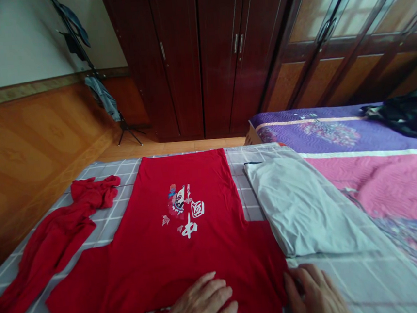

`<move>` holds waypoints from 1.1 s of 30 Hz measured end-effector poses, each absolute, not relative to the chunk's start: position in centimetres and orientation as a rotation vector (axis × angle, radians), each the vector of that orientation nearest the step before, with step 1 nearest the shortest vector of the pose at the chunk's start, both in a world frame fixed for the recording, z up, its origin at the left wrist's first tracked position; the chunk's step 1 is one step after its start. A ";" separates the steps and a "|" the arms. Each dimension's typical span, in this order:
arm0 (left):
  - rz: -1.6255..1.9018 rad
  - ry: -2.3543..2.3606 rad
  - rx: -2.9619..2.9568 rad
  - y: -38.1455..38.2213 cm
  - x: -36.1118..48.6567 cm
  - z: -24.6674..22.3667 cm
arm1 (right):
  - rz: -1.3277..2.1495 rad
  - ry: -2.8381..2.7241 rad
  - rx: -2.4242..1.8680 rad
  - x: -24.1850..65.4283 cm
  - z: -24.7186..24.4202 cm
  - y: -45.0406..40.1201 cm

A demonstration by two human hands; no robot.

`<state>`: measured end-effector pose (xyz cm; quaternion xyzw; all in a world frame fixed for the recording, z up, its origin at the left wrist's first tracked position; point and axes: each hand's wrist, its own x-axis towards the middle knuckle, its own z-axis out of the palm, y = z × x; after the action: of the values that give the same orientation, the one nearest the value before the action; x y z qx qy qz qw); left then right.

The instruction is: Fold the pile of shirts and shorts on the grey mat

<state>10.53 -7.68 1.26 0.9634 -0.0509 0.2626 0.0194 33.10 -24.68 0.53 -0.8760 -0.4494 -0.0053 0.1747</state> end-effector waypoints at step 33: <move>0.529 0.096 2.721 -8.6 9.1 1.6 | 0.437 -1.467 -2.059 35.8 5.0 -8.9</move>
<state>9.09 -8.59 1.64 0.9645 0.0339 0.1875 0.1830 35.79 -8.94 5.01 -0.7696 -0.5482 0.1633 0.2838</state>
